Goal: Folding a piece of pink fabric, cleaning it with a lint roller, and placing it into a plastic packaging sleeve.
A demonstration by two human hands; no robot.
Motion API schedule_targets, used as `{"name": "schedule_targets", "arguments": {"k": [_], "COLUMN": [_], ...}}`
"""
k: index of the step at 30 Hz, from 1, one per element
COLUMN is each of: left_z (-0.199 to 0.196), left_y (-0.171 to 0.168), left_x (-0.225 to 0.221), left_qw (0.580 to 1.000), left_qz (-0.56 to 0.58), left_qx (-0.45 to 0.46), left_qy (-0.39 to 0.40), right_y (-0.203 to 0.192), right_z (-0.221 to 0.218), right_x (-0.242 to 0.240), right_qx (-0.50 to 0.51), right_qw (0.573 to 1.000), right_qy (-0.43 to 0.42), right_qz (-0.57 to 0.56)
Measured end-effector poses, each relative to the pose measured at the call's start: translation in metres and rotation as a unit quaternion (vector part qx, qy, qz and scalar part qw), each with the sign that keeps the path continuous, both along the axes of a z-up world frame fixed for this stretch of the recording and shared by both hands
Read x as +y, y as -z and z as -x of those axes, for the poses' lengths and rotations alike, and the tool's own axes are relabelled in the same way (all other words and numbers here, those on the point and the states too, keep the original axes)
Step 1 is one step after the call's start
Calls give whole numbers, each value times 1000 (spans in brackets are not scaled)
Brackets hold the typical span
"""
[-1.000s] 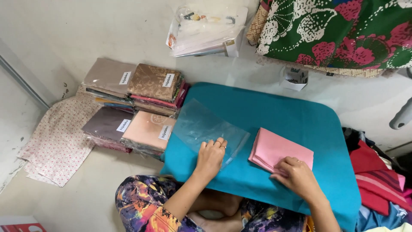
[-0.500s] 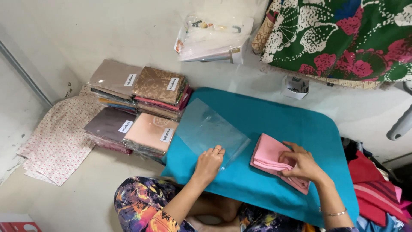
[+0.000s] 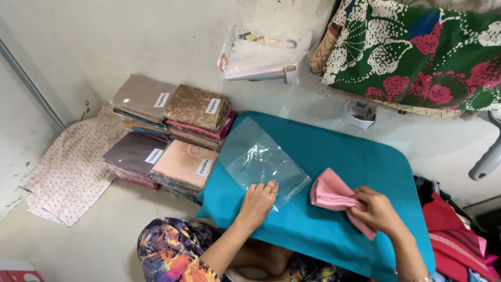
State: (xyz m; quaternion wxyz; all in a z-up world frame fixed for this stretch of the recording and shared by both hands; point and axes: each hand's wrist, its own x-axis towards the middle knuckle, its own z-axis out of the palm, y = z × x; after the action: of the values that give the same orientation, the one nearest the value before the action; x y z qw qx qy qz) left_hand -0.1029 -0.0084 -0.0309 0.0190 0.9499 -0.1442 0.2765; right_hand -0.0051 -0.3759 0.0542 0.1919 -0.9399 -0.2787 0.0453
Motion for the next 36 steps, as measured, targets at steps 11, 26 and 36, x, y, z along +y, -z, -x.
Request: {"name": "schedule_targets", "arguments": {"k": [11,26,36], "left_z": [8,23,18], "left_y": [-40,-85,-98], "left_x": [-29,-29,-22], "left_qw": [973,914,899], "left_qz": [189,248,230], "left_qx": [113,293,336], "left_qy": [75,134,159], "right_y": [-79,-26,-21], "right_z": [96,90,96], "right_x": [77,69,68], "right_qx": [59,104,165], "right_qw": [954,988,936], "right_qy": [-165,82,196], "right_qz": [-242,-84,-243]}}
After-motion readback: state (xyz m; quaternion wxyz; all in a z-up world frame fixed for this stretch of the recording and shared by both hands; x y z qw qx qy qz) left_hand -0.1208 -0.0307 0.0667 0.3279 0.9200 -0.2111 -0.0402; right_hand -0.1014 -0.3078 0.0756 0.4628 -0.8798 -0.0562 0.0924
